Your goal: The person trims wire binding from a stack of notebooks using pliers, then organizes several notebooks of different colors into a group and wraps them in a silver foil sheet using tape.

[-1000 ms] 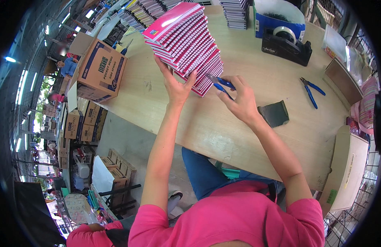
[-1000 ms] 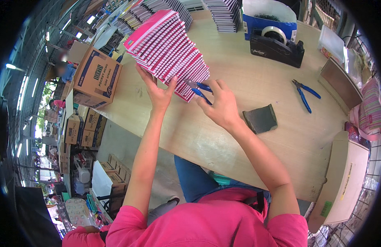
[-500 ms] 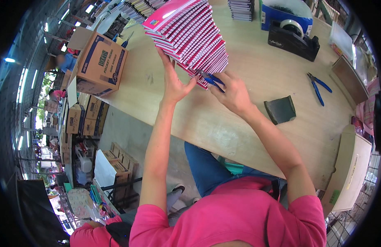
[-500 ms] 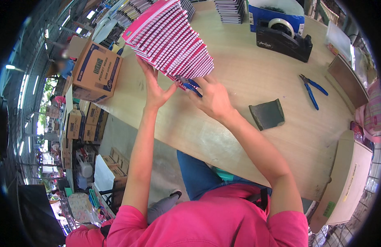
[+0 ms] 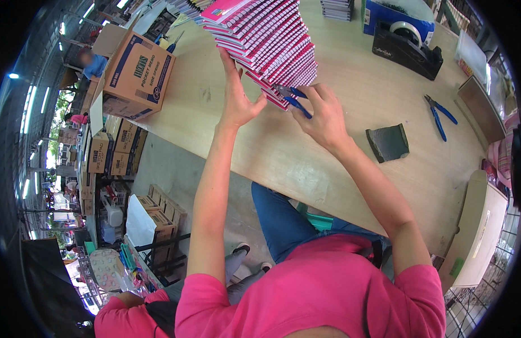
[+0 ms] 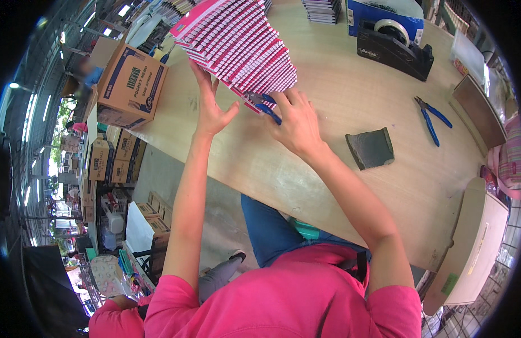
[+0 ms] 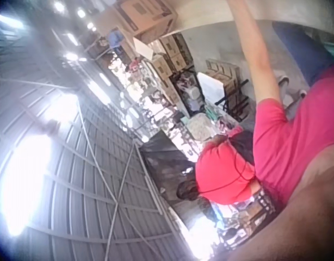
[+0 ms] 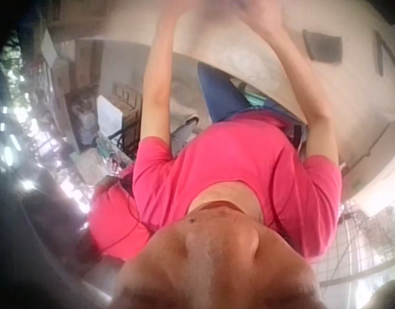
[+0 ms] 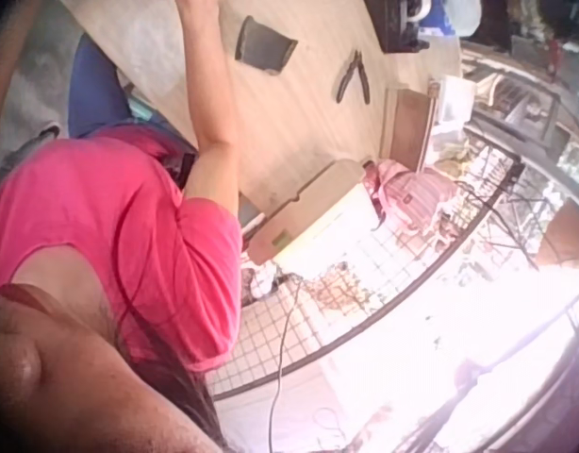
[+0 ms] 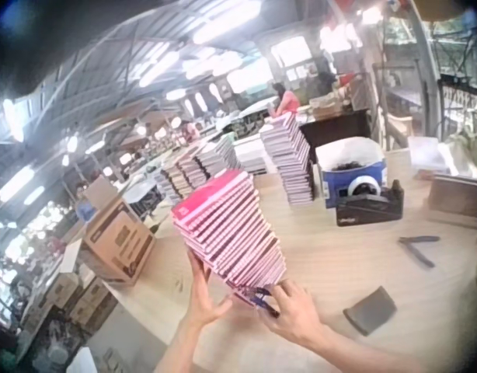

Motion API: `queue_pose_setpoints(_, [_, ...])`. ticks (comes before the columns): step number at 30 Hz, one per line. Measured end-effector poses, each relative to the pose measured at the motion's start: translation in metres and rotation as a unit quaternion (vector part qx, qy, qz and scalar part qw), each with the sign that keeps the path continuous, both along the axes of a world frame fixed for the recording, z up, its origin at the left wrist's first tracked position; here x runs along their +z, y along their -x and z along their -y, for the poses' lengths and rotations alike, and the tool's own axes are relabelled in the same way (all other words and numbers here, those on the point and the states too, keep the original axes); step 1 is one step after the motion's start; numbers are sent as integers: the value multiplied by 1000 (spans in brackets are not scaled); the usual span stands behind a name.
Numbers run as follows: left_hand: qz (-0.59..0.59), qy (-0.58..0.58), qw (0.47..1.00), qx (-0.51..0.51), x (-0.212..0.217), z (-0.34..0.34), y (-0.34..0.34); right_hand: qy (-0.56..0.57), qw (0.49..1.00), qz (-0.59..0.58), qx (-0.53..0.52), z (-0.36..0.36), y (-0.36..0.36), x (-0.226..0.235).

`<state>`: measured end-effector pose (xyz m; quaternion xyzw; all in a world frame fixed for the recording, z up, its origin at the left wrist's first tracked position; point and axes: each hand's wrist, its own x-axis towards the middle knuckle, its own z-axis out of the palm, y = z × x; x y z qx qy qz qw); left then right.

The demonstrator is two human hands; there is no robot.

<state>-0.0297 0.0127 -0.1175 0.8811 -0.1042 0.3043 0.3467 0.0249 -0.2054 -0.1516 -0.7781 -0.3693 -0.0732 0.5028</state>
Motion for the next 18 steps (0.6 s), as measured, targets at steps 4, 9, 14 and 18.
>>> queue_pose_setpoints(4, [0,-8,1000,-3,2,1,-1,-18,861,-482,162,1,-27,6])
queue_pose_setpoints(9, [-9,-14,1000,-1,3,-2,1,-73,994,-68,34,-1,-1,-6])
queue_pose_setpoints(14, [-11,-13,1000,1,4,-1,1,19,998,59,-29,1,4,-16])
queue_pose_setpoints(18, [-16,-18,1000,6,4,-1,0,-20,996,81,-26,-5,-1,-21])
